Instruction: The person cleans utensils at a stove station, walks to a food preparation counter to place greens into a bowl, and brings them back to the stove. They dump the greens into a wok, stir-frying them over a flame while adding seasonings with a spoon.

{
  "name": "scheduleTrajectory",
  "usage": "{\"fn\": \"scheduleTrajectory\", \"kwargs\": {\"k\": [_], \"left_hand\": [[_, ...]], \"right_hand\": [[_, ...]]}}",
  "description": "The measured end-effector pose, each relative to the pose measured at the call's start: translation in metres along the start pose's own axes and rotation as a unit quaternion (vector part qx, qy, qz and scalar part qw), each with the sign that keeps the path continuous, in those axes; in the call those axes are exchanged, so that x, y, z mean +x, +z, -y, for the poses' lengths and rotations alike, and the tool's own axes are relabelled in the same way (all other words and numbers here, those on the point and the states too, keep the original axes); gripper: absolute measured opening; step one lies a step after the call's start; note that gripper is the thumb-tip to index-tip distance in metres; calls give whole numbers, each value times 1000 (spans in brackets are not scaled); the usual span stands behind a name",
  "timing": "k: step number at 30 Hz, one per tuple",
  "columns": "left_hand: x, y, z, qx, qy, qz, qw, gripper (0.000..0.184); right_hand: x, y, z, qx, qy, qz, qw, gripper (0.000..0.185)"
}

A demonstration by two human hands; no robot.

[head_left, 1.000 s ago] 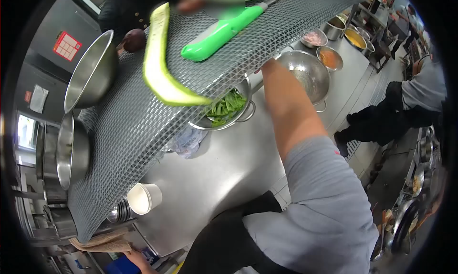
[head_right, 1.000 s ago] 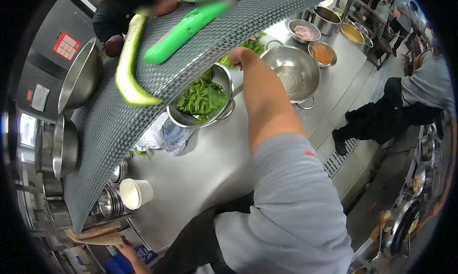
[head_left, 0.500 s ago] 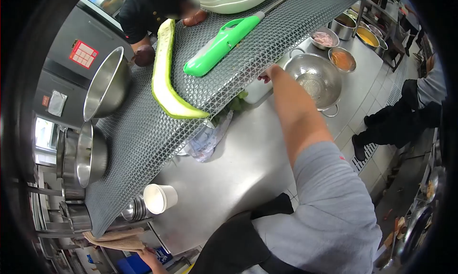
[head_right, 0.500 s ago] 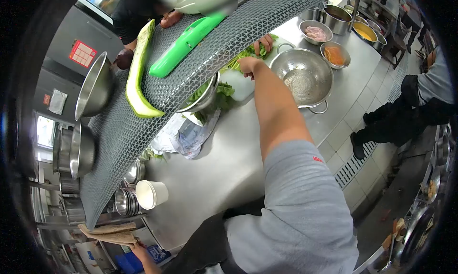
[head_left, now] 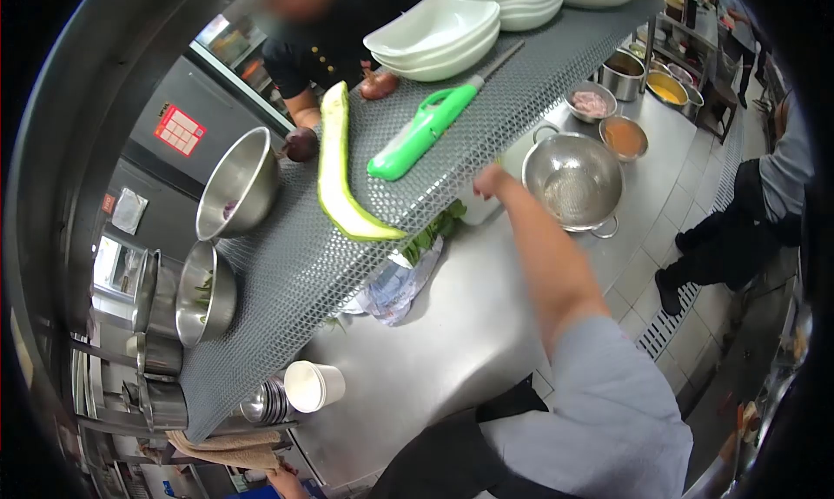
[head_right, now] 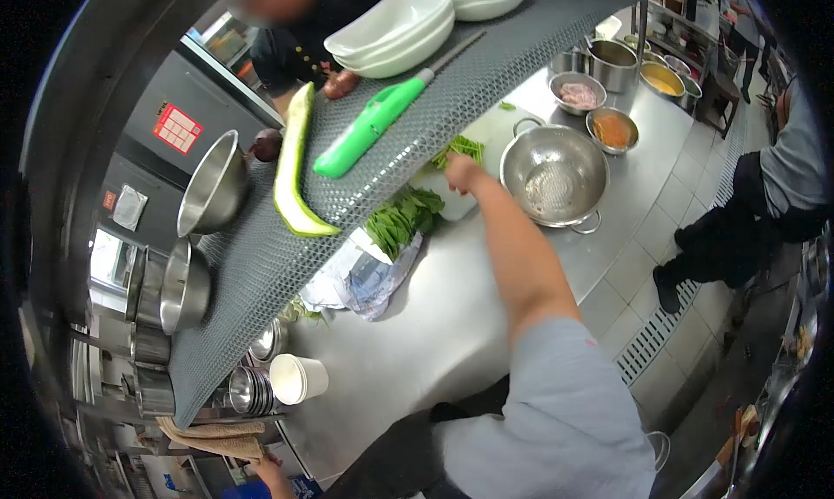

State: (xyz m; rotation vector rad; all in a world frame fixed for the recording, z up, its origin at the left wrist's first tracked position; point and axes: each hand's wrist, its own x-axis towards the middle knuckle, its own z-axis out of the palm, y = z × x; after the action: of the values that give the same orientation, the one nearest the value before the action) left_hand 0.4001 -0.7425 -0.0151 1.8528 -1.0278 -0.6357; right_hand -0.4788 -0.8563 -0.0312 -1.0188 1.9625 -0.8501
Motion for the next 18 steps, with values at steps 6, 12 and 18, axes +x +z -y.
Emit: {"fn": "scheduleTrajectory", "kwargs": {"k": [6, 12, 18], "left_hand": [[-23, 19, -6, -44, 27, -4, 999, 20], [-20, 49, 18, -36, 124, -20, 991, 13], [-52, 69, 89, 359, 329, 143, 862, 43]], "right_hand": [[-103, 89, -39, -14, -96, -111, 989, 36], [-228, 159, -58, -166, -184, -154, 957, 39], [-295, 200, -72, -302, -265, -196, 895, 52]]}}
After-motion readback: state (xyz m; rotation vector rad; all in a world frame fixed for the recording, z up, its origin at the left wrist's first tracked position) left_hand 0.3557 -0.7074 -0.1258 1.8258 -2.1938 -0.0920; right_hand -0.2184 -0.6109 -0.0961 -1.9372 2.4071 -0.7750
